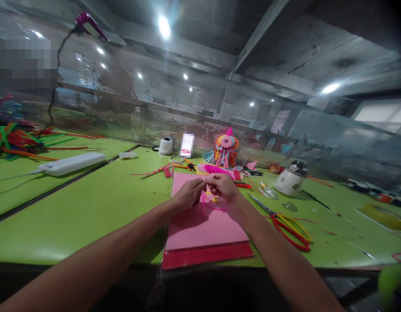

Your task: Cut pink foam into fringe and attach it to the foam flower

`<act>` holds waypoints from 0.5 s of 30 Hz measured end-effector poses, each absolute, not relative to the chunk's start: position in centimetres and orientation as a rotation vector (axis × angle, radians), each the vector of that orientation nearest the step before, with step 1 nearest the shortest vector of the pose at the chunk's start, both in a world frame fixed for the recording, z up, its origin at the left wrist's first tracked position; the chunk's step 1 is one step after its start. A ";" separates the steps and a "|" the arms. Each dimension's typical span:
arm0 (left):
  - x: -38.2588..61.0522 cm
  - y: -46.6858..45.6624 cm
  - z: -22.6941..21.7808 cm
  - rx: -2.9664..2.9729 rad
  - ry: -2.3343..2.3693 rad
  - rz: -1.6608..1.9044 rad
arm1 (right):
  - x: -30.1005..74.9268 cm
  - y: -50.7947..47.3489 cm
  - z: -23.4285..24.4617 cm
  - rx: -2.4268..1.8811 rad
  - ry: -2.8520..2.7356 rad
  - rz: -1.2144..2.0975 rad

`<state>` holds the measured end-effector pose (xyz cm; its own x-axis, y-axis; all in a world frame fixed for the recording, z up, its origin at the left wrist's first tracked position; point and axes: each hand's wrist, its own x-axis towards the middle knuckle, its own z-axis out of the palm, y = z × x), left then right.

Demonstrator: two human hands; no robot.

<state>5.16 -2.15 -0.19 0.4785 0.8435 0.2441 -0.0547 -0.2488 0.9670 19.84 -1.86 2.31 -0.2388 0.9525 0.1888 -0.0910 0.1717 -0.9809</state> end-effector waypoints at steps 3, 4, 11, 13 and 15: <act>4.9 -2.5 0.2 1.488 0.644 0.956 | 19.9 -2.2 2.6 -0.875 -1.453 1.294; 4.8 -2.7 0.4 1.472 0.633 0.950 | 20.0 -2.3 2.7 -0.869 -1.469 1.294; 4.7 -2.8 0.4 1.603 0.622 0.901 | 20.5 -2.3 3.0 -0.910 -1.489 1.211; 4.7 -2.7 0.2 1.726 0.663 0.943 | 20.5 -2.0 2.8 -0.939 -1.463 1.184; 4.7 -2.6 0.0 1.818 0.706 0.980 | 20.5 -1.7 2.6 -0.955 -1.437 1.163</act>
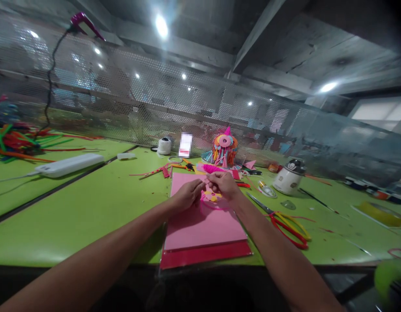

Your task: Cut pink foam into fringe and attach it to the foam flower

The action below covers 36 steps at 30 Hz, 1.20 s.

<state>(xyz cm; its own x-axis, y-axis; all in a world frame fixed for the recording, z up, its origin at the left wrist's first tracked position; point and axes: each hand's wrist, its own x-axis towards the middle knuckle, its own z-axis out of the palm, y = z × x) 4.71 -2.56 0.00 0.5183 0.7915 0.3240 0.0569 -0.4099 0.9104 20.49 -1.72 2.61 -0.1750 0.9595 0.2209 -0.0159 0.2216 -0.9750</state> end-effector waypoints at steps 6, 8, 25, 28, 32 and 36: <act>4.8 -2.9 0.4 1.832 0.809 1.028 | 20.2 -1.7 2.6 -0.907 -1.418 1.158; 4.9 -3.1 0.6 1.799 0.809 1.040 | 20.2 -1.7 2.7 -0.888 -1.429 1.189; 4.9 -3.0 0.4 1.619 0.671 1.014 | 19.9 -2.3 2.6 -0.898 -1.417 1.258; 4.3 -3.2 1.1 1.584 0.659 0.937 | 20.4 -2.2 3.0 -0.910 -1.450 1.354; 3.8 -2.7 1.5 1.636 0.752 0.917 | 21.0 -1.7 3.0 -0.915 -1.497 1.454; 3.3 -2.1 1.5 1.692 0.924 1.005 | 21.3 -1.3 2.6 -0.921 -1.530 1.445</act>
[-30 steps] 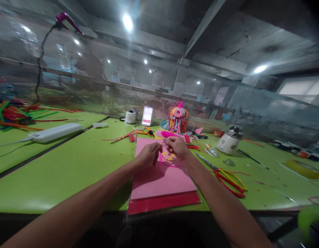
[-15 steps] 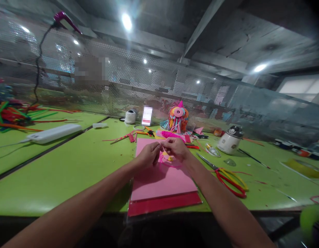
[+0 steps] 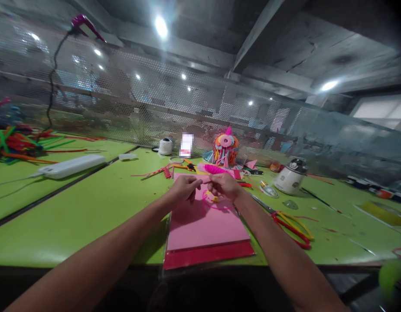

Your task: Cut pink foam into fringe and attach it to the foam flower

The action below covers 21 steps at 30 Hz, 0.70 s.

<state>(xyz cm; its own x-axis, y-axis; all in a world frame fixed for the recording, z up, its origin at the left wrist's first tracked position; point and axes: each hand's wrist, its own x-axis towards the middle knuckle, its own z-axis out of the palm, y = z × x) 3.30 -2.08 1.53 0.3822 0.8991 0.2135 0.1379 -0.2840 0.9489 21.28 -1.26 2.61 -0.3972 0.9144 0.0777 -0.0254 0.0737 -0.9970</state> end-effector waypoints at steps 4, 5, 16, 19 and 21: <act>2.5 -2.3 2.1 1.712 0.786 0.913 | 21.6 -1.6 2.9 -0.914 -1.571 1.375; 2.4 -2.4 2.2 1.715 0.734 0.880 | 21.7 -1.8 3.1 -0.918 -1.580 1.354; 2.3 -1.0 2.1 1.405 0.822 1.254 | 20.0 -2.0 2.8 -0.892 -1.528 1.216; 1.9 -0.9 2.3 1.357 0.846 1.309 | 20.1 -2.0 2.6 -0.866 -1.588 1.324; 1.9 -1.0 2.4 1.358 0.833 1.332 | 20.3 -2.1 2.6 -0.858 -1.618 1.387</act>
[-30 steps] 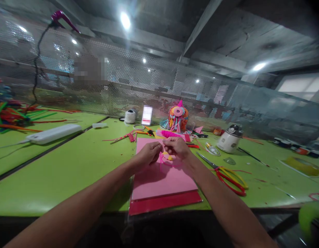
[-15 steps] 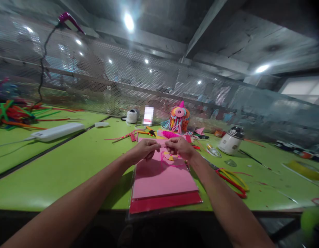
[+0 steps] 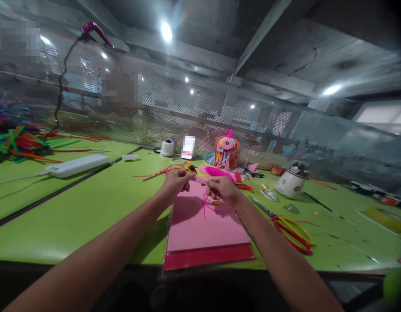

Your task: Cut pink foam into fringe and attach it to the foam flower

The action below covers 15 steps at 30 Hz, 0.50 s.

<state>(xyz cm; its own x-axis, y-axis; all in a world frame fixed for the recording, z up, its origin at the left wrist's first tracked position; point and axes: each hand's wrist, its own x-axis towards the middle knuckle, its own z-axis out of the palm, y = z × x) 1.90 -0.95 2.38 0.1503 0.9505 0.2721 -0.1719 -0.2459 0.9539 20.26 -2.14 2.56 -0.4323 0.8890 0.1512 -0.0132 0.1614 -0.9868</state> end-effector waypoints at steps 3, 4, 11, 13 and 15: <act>2.0 -1.0 2.4 1.271 0.731 1.334 | 20.2 -2.4 2.6 -0.847 -1.628 1.432; 2.1 -1.1 2.4 1.223 0.691 1.321 | 20.1 -2.4 2.5 -0.843 -1.621 1.432; 2.4 -0.9 1.8 1.051 0.672 1.277 | 18.7 -2.3 1.5 -0.820 -1.559 1.399; 2.3 -0.8 1.6 1.049 0.708 1.285 | 18.3 -2.4 1.2 -0.817 -1.573 1.420; 2.3 -0.7 1.5 1.069 0.733 1.269 | 18.0 -2.6 1.2 -0.825 -1.602 1.410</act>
<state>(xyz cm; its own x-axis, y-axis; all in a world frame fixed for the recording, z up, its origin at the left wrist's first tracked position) 2.30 -0.73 1.52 0.1900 0.9745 0.1195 -0.3831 -0.0385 0.9229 18.01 -2.61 1.18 -0.4418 0.8828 0.1596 -0.0466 0.1550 -0.9868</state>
